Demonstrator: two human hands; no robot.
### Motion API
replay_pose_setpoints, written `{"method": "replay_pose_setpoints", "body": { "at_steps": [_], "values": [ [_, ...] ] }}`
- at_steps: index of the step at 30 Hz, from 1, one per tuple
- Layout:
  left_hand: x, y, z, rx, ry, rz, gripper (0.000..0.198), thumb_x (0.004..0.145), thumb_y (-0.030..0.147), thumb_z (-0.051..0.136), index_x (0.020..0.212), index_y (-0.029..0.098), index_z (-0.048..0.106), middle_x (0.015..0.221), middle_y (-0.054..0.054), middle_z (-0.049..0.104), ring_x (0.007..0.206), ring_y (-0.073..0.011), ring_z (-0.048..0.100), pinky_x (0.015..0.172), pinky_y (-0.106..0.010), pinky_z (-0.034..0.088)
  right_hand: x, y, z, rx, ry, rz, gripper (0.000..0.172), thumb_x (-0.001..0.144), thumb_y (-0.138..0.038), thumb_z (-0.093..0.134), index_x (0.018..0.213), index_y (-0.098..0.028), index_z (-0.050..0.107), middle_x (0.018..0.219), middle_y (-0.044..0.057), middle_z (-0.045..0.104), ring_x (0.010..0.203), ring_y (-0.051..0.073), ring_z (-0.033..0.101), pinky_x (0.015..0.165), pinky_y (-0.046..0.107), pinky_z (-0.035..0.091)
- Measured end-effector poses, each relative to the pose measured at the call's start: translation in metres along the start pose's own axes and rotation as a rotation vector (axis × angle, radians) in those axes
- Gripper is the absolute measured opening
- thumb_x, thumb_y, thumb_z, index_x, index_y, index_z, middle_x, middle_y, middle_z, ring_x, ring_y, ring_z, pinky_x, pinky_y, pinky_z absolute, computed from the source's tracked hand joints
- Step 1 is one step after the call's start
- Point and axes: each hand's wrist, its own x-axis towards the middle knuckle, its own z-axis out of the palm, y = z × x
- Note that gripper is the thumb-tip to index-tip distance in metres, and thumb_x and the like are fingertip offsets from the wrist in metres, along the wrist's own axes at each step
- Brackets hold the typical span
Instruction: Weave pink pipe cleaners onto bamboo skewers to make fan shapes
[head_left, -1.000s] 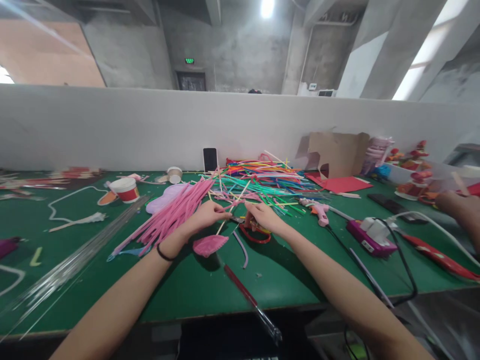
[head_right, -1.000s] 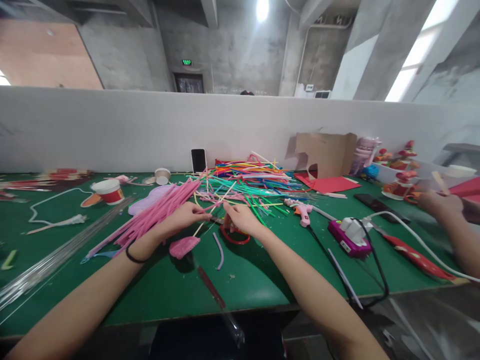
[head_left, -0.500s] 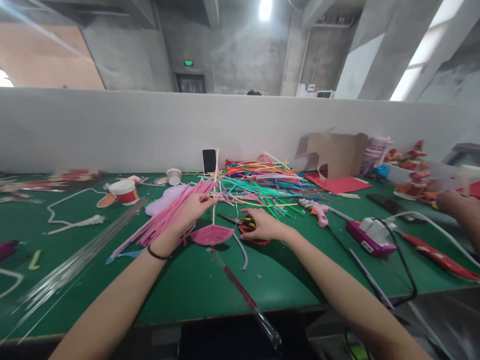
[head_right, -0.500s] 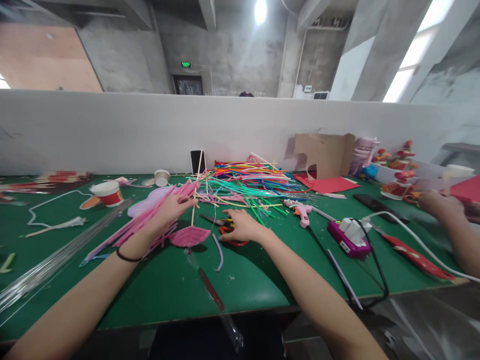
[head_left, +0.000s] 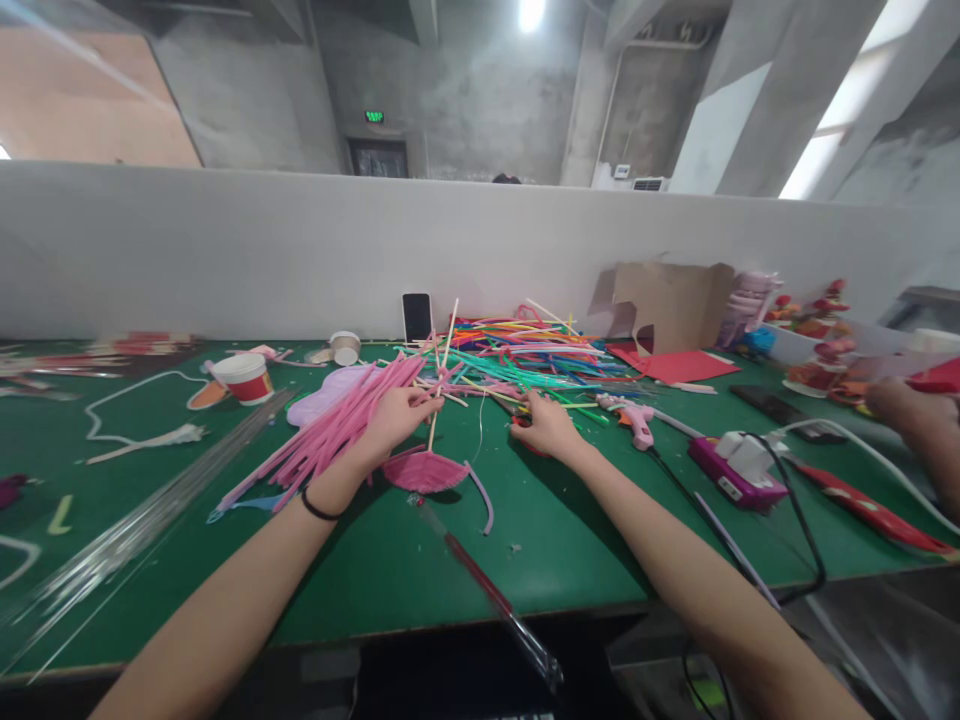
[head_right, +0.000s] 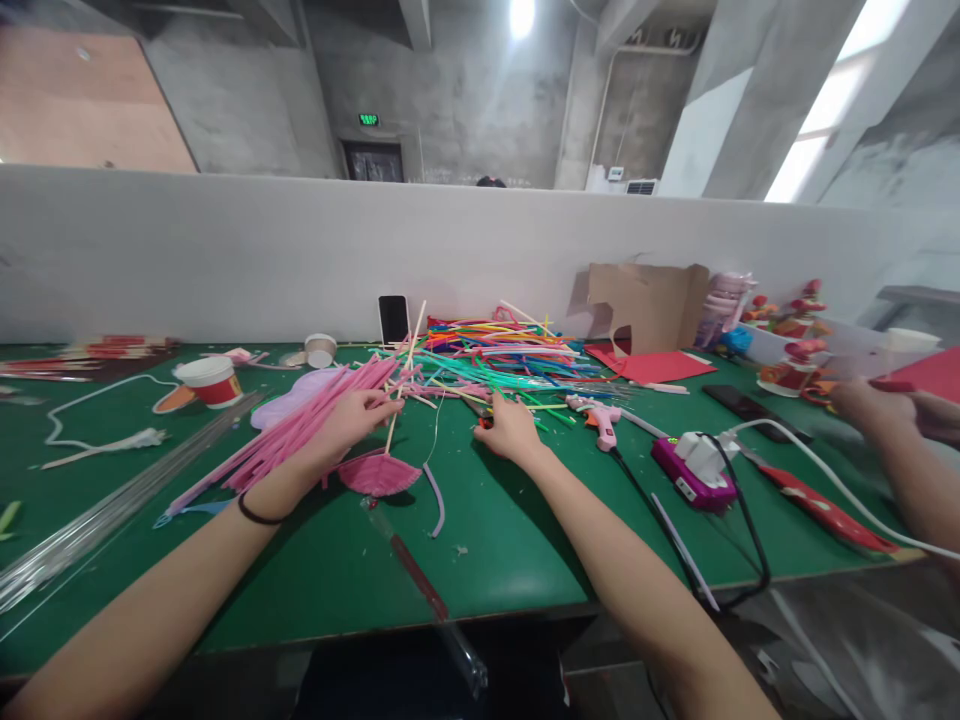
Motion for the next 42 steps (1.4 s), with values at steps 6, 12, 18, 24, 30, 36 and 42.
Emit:
{"method": "replay_pose_setpoints", "body": {
  "at_steps": [6,12,18,24,30,36,42],
  "values": [
    [0.001,0.0,0.006,-0.016,-0.099,-0.011,0.041,0.083,0.053,0.057,0.066,0.016,0.062,0.059,0.0,0.06,0.053,-0.0138,0.05,0.053,-0.026,0.036,-0.002,-0.026,-0.002,1.173,-0.151,0.105,0.044,0.096,-0.057,0.041,0.111,-0.022,0.063,0.121,0.008,0.07,0.112,0.022,0.065,0.096,0.037,0.052],
    [-0.004,0.002,0.014,0.169,-0.24,0.244,0.039,0.094,0.049,0.047,0.091,0.017,0.07,0.084,-0.004,0.072,0.075,-0.019,0.064,0.066,-0.027,0.045,-0.016,-0.046,0.013,1.545,-0.376,0.215,0.03,0.085,-0.026,0.07,0.113,-0.023,0.061,0.112,0.005,0.072,0.094,0.018,0.073,0.083,0.031,0.057],
    [-0.009,0.004,0.004,0.544,-0.067,0.52,0.036,0.101,0.036,0.039,0.103,0.016,0.069,0.104,-0.011,0.072,0.092,-0.0226,0.067,0.075,-0.031,0.047,-0.006,-0.028,0.0,1.782,-0.354,0.385,0.022,0.086,-0.013,0.061,0.107,-0.02,0.063,0.108,0.004,0.075,0.098,0.017,0.072,0.088,0.03,0.057],
    [-0.008,0.003,-0.007,0.738,-0.162,0.621,0.028,0.098,0.031,0.046,0.099,0.019,0.071,0.092,-0.008,0.07,0.087,-0.0206,0.066,0.068,-0.028,0.046,0.003,-0.011,-0.01,1.771,-0.292,0.494,0.014,0.093,-0.022,0.054,0.101,-0.02,0.065,0.096,0.002,0.076,0.091,0.015,0.072,0.086,0.032,0.055],
    [-0.006,-0.002,-0.005,0.783,-0.097,0.479,0.03,0.098,0.028,0.043,0.097,0.016,0.071,0.094,-0.01,0.07,0.09,-0.0234,0.065,0.071,-0.032,0.047,0.003,-0.012,-0.006,1.619,-0.178,0.514,0.021,0.095,-0.019,0.048,0.107,-0.023,0.065,0.068,-0.003,0.067,0.068,0.011,0.068,0.068,0.024,0.052],
    [-0.005,-0.003,-0.005,0.625,-0.182,0.527,0.024,0.094,0.028,0.051,0.091,0.018,0.073,0.094,-0.008,0.066,0.09,-0.0221,0.062,0.078,-0.034,0.049,0.004,-0.009,0.0,1.362,-0.119,0.342,0.022,0.092,-0.022,0.051,0.11,-0.023,0.063,0.077,-0.001,0.068,0.067,0.012,0.066,0.065,0.026,0.051],
    [-0.008,-0.001,0.009,0.492,-0.196,0.677,0.018,0.089,0.03,0.06,0.084,0.02,0.075,0.113,-0.011,0.06,0.112,-0.0277,0.053,0.101,-0.046,0.041,0.003,-0.005,0.016,0.545,0.099,-0.162,0.032,0.092,-0.03,0.052,0.121,-0.021,0.062,0.106,0.009,0.069,0.1,0.023,0.062,0.095,0.04,0.045]
  ]
}}
